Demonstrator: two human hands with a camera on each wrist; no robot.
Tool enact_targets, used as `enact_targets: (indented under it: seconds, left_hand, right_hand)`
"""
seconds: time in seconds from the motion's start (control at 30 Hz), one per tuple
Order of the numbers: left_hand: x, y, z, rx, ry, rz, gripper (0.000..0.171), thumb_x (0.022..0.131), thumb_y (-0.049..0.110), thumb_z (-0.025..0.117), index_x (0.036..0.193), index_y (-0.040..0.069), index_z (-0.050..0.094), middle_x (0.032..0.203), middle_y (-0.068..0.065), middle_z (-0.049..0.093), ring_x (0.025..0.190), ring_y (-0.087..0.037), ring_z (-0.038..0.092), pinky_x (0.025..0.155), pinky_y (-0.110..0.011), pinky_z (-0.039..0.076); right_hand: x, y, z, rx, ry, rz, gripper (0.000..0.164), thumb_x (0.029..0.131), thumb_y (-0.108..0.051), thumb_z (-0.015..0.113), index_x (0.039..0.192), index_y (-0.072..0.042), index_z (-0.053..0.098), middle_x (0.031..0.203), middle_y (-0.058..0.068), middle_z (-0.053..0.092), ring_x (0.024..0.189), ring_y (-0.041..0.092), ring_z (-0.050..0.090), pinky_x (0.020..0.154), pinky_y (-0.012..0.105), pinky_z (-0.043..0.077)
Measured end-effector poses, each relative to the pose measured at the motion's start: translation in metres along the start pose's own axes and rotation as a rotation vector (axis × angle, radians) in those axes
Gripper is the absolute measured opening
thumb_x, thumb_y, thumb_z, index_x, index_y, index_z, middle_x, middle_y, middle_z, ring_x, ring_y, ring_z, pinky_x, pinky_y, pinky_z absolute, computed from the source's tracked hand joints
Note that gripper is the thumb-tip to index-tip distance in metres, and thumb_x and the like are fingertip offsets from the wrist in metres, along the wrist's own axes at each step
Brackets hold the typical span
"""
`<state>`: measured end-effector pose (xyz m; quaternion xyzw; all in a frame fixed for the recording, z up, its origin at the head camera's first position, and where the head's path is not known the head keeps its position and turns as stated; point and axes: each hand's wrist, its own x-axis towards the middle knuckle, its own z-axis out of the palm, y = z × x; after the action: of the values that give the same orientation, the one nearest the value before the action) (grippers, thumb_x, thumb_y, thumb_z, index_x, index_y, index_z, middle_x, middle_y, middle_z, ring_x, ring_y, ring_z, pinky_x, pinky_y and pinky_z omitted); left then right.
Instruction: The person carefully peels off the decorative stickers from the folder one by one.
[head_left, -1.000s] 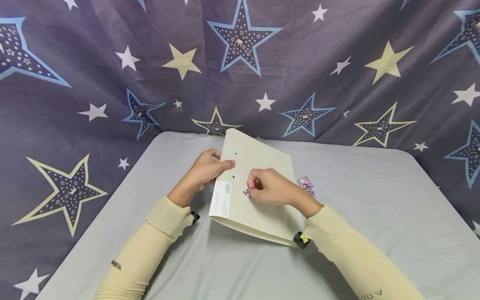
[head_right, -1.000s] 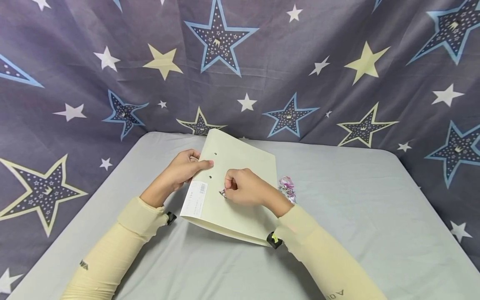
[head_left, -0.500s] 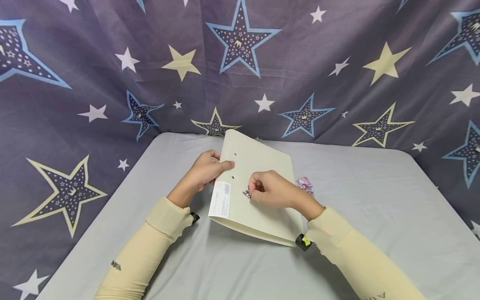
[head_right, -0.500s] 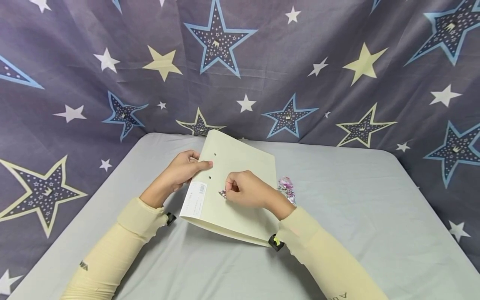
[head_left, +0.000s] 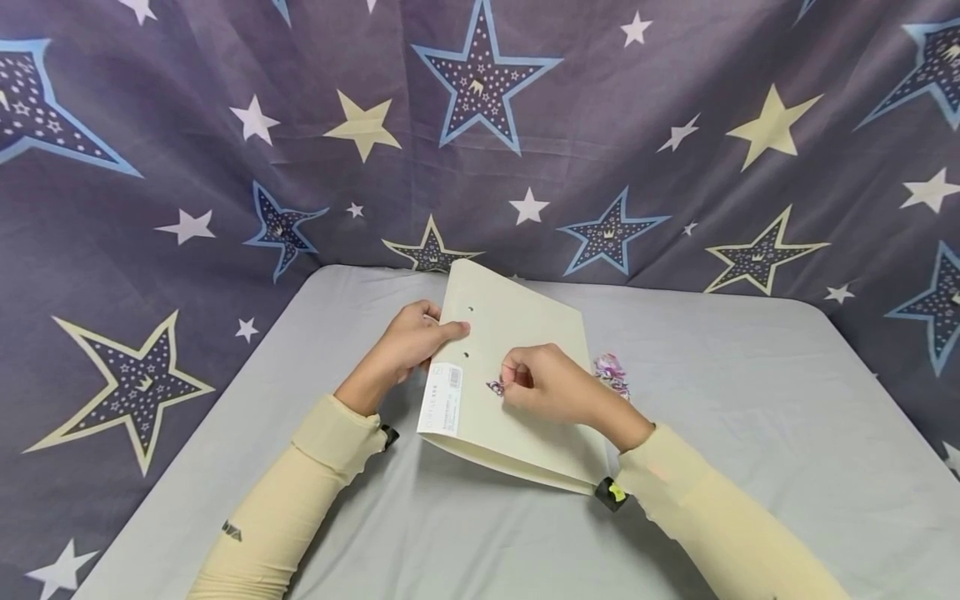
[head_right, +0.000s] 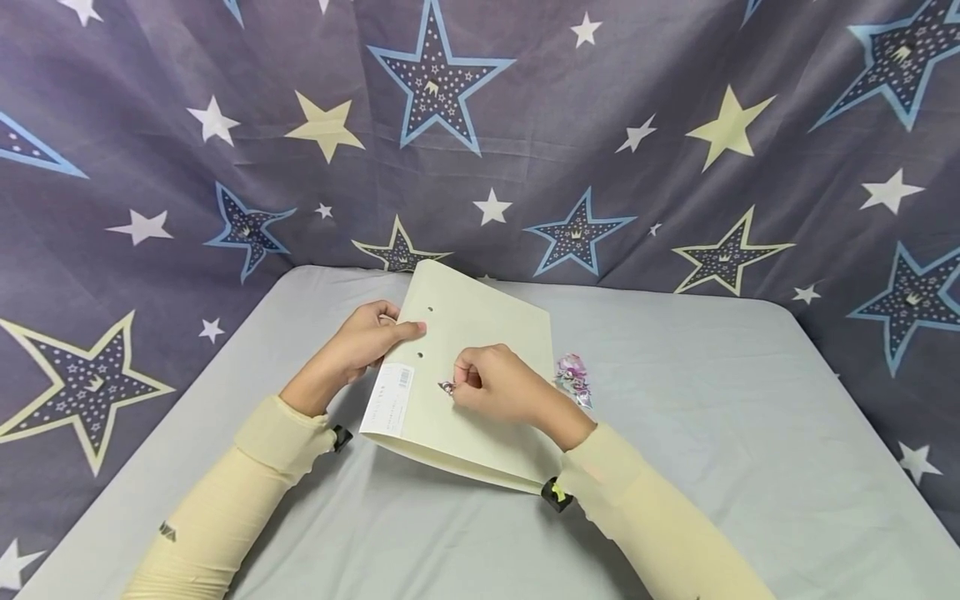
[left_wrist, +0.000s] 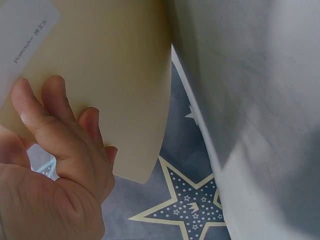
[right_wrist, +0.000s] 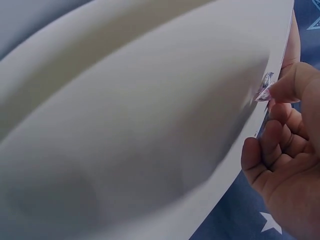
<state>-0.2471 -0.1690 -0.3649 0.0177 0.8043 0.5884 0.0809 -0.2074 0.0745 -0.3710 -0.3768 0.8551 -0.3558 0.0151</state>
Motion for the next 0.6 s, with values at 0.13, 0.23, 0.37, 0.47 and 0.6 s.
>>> enact_targets:
  seconds: [0.13, 0.23, 0.37, 0.47, 0.6]
  left_hand:
    - [0.0, 0.0, 0.0, -0.008, -0.005, 0.0, 0.037, 0.092, 0.023, 0.074, 0.105, 0.0, 0.048, 0.068, -0.008, 0.068, 0.038, -0.011, 0.053, 0.036, -0.025, 0.04]
    - [0.0, 0.0, 0.0, -0.008, -0.005, -0.002, 0.037, 0.092, 0.023, 0.074, 0.105, 0.0, 0.048, 0.068, -0.009, 0.068, 0.038, -0.012, 0.053, 0.036, -0.025, 0.04]
    - [-0.001, 0.0, 0.0, -0.001, -0.004, -0.001, 0.037, 0.092, 0.023, 0.074, 0.106, 0.0, 0.048, 0.068, -0.008, 0.068, 0.038, -0.011, 0.053, 0.036, -0.025, 0.04]
    - [-0.001, 0.001, 0.0, -0.001, -0.006, 0.0, 0.037, 0.093, 0.023, 0.074, 0.106, 0.0, 0.048, 0.068, -0.008, 0.069, 0.038, -0.011, 0.054, 0.037, -0.025, 0.04]
    - [-0.001, 0.001, 0.0, -0.003, -0.011, 0.003, 0.037, 0.093, 0.023, 0.074, 0.106, 0.0, 0.048, 0.069, -0.009, 0.07, 0.038, -0.012, 0.054, 0.037, -0.025, 0.04]
  right_hand:
    - [-0.003, 0.0, 0.0, 0.009, 0.013, 0.001, 0.016, 0.079, 0.001, 0.062, 0.078, -0.014, 0.06, 0.064, -0.008, 0.05, 0.059, 0.005, 0.045, 0.055, 0.021, 0.035]
    - [-0.004, 0.002, -0.001, 0.016, 0.025, 0.001, 0.016, 0.078, 0.001, 0.061, 0.078, -0.015, 0.059, 0.064, -0.008, 0.05, 0.059, 0.006, 0.046, 0.054, 0.021, 0.035]
    - [-0.006, 0.004, -0.002, 0.018, 0.044, 0.006, 0.016, 0.077, 0.0, 0.062, 0.077, -0.016, 0.059, 0.064, -0.008, 0.05, 0.059, 0.006, 0.046, 0.054, 0.021, 0.036]
    - [-0.009, 0.006, -0.004, 0.015, 0.061, 0.01, 0.016, 0.077, 0.0, 0.062, 0.077, -0.016, 0.059, 0.064, -0.009, 0.05, 0.058, 0.006, 0.045, 0.054, 0.021, 0.036]
    - [-0.013, 0.008, -0.009, 0.009, 0.085, 0.012, 0.015, 0.078, -0.001, 0.062, 0.077, -0.015, 0.059, 0.063, -0.009, 0.049, 0.058, 0.005, 0.044, 0.054, 0.021, 0.035]
